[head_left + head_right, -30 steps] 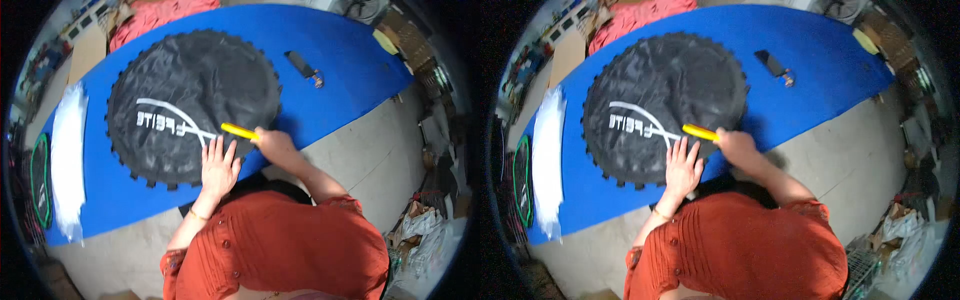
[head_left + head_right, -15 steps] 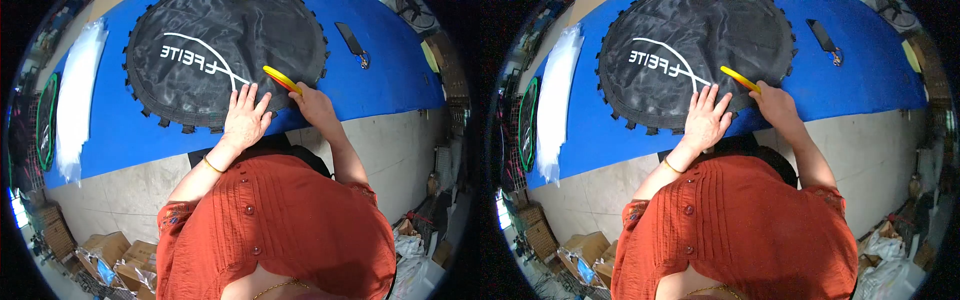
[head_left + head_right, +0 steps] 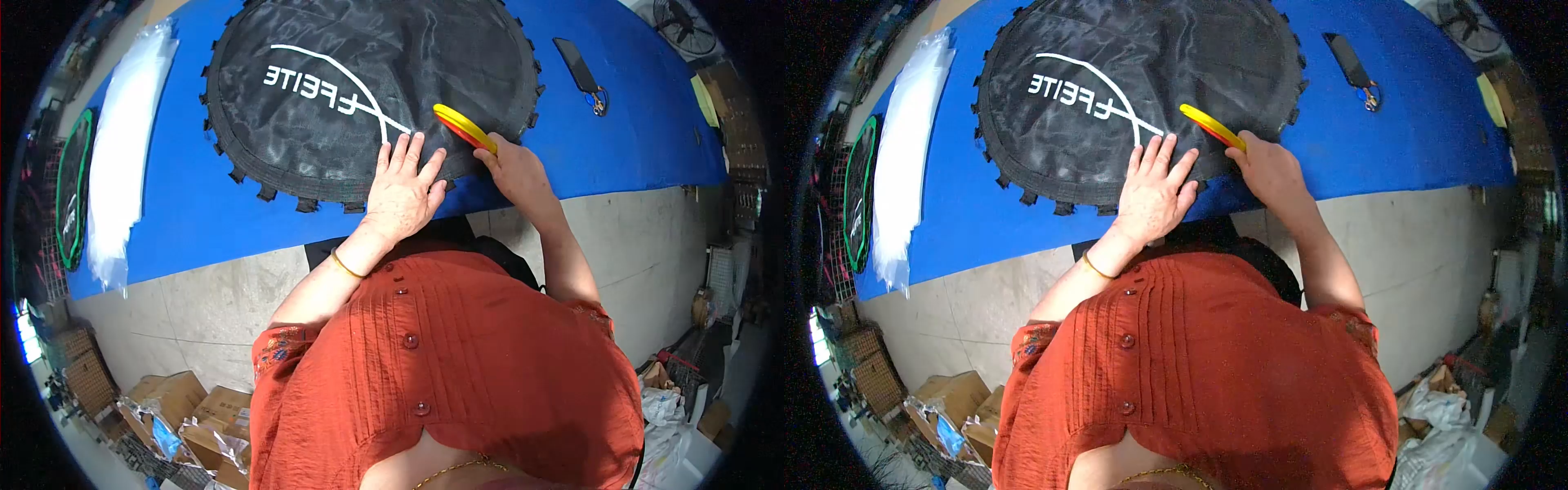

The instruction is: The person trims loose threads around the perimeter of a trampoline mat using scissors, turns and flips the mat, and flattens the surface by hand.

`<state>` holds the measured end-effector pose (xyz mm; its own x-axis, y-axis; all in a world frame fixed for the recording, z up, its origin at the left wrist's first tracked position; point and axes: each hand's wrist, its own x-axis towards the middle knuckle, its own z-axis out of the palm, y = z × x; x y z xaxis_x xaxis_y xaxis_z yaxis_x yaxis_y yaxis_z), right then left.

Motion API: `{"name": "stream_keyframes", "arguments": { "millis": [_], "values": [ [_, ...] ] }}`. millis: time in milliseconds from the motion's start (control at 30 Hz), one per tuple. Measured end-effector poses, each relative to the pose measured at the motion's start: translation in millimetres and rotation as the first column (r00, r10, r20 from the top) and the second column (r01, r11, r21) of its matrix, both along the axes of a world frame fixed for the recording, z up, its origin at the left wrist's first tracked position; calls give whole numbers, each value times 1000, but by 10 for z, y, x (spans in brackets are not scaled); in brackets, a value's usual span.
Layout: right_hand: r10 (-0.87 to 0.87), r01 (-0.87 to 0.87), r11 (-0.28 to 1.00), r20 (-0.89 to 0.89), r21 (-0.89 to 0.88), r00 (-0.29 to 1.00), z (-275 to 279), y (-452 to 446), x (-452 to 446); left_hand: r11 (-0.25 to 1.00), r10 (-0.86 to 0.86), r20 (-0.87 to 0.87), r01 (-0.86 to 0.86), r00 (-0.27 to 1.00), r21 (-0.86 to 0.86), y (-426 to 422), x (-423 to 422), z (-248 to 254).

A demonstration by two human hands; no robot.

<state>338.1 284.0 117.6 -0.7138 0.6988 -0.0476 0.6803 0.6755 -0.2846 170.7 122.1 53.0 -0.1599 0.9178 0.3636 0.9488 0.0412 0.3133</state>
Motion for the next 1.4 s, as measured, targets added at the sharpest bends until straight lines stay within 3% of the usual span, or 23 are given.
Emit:
{"name": "stream_keyframes", "arguments": {
  "millis": [233, 1033, 1233, 1400],
  "values": [
    [22, -22, 1000, 51, -13, 998, 126, -86, 5, 1000, 8, 18, -8, 1000, 1, -9, -4, 0],
    [85, -83, 993, -24, 78, 996, -75, 35, -215, 1000, 4, 31, -4, 1000, 4, -9, -11, 5],
    [123, -124, 992, 43, 3, 991, 71, -100, -305, 1000, 6, 26, -6, 1000, 12, -15, -23, -22],
    [165, -162, 983, -29, 82, 986, -55, -21, -526, 1000, 3, 27, -4, 1000, 6, -17, -15, -22]
  ]
}}
